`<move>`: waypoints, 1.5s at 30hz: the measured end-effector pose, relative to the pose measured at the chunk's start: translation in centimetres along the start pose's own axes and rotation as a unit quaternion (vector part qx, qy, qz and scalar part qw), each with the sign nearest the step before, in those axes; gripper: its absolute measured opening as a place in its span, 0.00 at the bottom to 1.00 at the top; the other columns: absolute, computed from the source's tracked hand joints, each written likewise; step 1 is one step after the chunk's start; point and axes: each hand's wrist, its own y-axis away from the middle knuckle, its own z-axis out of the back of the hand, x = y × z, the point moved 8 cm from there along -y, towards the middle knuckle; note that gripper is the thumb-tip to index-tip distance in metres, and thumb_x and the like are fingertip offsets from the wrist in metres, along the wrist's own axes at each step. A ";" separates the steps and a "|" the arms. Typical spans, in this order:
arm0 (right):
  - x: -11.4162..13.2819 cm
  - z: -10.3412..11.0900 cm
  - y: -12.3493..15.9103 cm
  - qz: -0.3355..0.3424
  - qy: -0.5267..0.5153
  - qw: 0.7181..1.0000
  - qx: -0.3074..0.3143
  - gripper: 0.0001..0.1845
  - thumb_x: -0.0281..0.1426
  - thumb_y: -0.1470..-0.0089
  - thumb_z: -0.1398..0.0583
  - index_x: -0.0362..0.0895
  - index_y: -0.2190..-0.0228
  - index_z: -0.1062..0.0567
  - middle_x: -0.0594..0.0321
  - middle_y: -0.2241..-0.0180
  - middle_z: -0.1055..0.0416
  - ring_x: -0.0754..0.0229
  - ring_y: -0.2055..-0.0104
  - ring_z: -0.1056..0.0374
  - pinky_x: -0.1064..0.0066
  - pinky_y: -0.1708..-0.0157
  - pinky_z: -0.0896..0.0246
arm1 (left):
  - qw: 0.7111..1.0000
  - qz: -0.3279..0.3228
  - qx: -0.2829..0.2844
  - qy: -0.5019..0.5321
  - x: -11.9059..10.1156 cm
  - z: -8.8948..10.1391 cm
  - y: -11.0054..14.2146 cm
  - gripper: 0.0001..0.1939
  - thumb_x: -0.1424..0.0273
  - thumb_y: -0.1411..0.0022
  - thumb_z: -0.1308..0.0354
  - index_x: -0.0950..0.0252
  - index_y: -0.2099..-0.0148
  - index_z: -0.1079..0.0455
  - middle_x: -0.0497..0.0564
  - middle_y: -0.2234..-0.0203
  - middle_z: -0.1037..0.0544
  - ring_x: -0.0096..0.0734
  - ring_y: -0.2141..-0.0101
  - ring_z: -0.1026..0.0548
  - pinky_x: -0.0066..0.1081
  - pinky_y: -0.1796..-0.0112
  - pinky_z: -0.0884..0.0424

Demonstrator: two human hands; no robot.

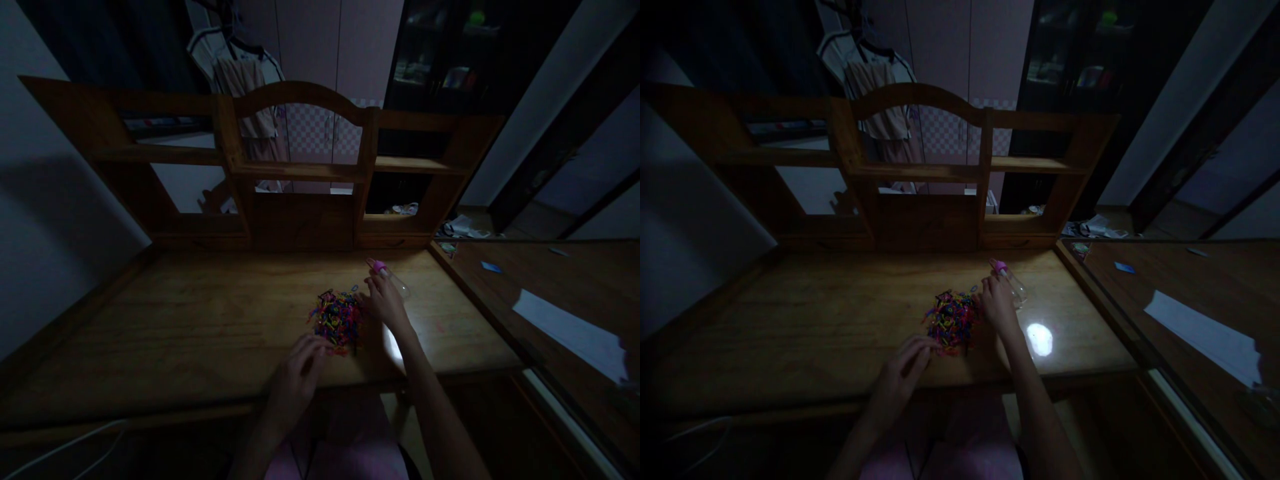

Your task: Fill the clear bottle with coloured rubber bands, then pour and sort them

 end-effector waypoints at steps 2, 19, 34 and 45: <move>0.4 -1.6 -1.9 0.008 0.005 0.999 0.044 0.16 0.27 0.39 0.50 0.40 0.71 0.23 0.48 0.61 0.25 0.53 0.55 0.32 0.66 0.53 0.43 | 0.997 -0.024 0.067 -0.025 -0.6 -1.8 0.4 0.13 0.69 0.30 0.52 0.60 0.58 0.26 0.51 0.60 0.23 0.34 0.56 0.27 0.33 0.52 0.31; -3.3 1.2 7.4 -0.103 -0.014 0.993 -0.050 0.13 0.32 0.38 0.52 0.45 0.68 0.29 0.54 0.66 0.29 0.52 0.62 0.33 0.63 0.61 0.41 | 0.979 0.136 -0.074 -0.135 5.2 4.0 -4.1 0.17 0.61 0.31 0.55 0.61 0.53 0.27 0.54 0.55 0.24 0.39 0.56 0.25 0.38 0.53 0.29; -1.6 0.0 2.5 -0.019 -0.068 0.997 -0.038 0.14 0.33 0.37 0.50 0.45 0.58 0.27 0.52 0.55 0.28 0.50 0.49 0.33 0.56 0.48 0.40 | 0.996 0.058 -0.012 -0.060 4.3 4.5 -10.7 0.18 0.60 0.32 0.54 0.62 0.55 0.25 0.57 0.57 0.23 0.41 0.54 0.26 0.40 0.49 0.32; 0.3 -0.8 4.5 0.015 -0.179 0.983 0.023 0.17 0.28 0.40 0.50 0.47 0.54 0.26 0.57 0.54 0.26 0.55 0.51 0.31 0.61 0.50 0.37 | 0.977 0.058 0.125 0.161 3.8 -1.2 -11.1 0.21 0.57 0.32 0.52 0.61 0.49 0.25 0.54 0.51 0.22 0.38 0.49 0.25 0.41 0.44 0.33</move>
